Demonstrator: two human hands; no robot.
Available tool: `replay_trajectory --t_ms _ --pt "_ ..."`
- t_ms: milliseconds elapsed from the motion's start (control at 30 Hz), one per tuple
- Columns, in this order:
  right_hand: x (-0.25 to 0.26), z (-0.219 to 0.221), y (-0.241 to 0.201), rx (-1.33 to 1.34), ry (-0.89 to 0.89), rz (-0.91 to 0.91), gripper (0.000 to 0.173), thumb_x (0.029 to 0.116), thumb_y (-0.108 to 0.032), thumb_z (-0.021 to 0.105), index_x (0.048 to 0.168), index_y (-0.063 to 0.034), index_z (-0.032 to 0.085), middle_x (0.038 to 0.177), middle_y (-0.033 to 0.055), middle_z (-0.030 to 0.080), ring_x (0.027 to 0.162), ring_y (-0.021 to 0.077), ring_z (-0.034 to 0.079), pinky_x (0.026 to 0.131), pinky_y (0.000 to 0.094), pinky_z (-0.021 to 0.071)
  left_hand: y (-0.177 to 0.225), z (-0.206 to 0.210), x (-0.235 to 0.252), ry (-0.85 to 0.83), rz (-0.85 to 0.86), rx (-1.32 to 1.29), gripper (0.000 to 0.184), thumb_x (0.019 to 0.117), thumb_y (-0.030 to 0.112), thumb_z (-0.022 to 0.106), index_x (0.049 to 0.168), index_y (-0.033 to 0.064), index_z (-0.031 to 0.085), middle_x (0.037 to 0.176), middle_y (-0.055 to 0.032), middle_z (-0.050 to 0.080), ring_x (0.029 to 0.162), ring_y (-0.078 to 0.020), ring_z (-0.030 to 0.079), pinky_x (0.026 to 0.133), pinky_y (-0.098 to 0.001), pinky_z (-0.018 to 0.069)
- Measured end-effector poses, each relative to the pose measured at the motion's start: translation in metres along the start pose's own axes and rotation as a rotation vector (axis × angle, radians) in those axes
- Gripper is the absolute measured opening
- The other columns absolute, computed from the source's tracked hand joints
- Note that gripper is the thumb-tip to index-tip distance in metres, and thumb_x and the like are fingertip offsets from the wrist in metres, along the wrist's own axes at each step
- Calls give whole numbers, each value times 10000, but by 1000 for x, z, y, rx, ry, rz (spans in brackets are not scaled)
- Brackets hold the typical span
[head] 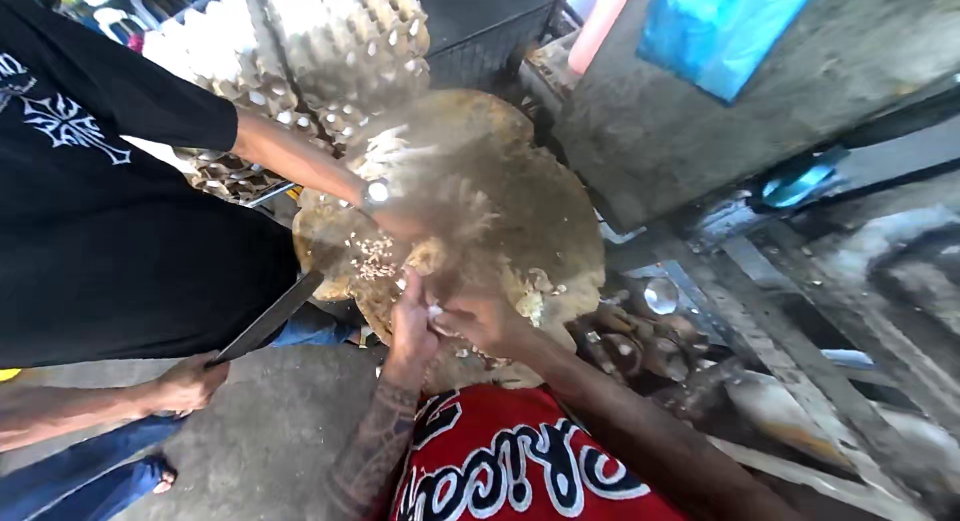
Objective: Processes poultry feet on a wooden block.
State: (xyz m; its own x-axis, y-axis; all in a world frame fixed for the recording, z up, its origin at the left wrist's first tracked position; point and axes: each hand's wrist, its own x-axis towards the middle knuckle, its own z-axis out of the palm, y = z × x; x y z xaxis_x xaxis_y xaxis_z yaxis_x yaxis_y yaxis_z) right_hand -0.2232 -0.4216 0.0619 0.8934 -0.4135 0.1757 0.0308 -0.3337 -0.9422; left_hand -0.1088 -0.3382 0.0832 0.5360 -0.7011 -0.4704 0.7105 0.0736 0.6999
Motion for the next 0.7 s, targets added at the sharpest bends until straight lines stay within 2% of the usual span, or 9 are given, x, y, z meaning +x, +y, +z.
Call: replay_trajectory --t_ms 133,267,333,400,467,500,567,633,700 --pt "-6 -2 8 -124 -5 -115 293 1008 -180 589 859 37 718 745 139 696 671 154 655 674 289 550 -1 -6 -1 22 13 19 593 1114 320 134 671 159 494 1107 -62 764 1044 -157 712 828 -312 570" --pt "-21 -10 17 -199 -10 -33 256 980 -149 574 851 17 719 748 133 699 670 189 673 656 341 565 15 -13 7 173 134 -127 610 1112 338 115 767 126 571 893 -67 752 921 -214 735 818 -389 602" --pt "-31 -27 19 -226 -122 188 249 991 -129 569 955 51 738 871 183 731 792 262 711 781 423 582 35 -33 14 179 250 -153 679 1100 405 79 712 157 578 843 -32 741 914 -207 727 874 -430 582" --pt "-30 -40 17 -206 -241 404 313 1008 -188 615 1163 69 704 1064 226 729 943 311 719 898 458 573 35 -39 14 147 256 -146 708 1096 453 94 622 201 555 827 -12 747 931 -200 731 892 -429 579" --pt "-15 -37 4 -88 -291 515 568 942 -294 746 1388 24 596 1215 206 685 996 288 702 903 441 584 16 -27 9 121 172 -136 699 1100 450 94 646 178 551 868 -38 761 950 -201 737 871 -390 592" --pt "-7 -29 -2 -44 -289 480 591 921 -322 766 1373 22 605 1194 195 689 966 267 700 876 431 588 4 -19 7 111 110 -115 680 1100 451 89 679 163 540 924 -48 764 942 -182 730 833 -360 590" --pt "3 -11 -4 -58 -241 293 381 959 -288 702 1070 77 703 957 203 713 850 274 691 810 450 570 -8 -3 5 151 1 -50 666 1110 459 91 672 172 503 915 -20 774 748 -101 717 617 -253 568" --pt "6 -4 2 -139 -210 137 324 994 -230 632 904 71 708 823 195 705 769 283 688 759 451 568 -7 -3 5 130 -31 -45 656 1111 440 98 665 166 493 983 -34 776 829 -123 730 657 -266 569" --pt "5 -5 12 -150 -200 85 316 1011 -213 603 896 59 715 785 176 698 721 252 671 714 419 563 -5 -5 6 159 -15 -80 629 1122 410 136 685 143 502 1008 -63 771 935 -168 732 767 -323 581"
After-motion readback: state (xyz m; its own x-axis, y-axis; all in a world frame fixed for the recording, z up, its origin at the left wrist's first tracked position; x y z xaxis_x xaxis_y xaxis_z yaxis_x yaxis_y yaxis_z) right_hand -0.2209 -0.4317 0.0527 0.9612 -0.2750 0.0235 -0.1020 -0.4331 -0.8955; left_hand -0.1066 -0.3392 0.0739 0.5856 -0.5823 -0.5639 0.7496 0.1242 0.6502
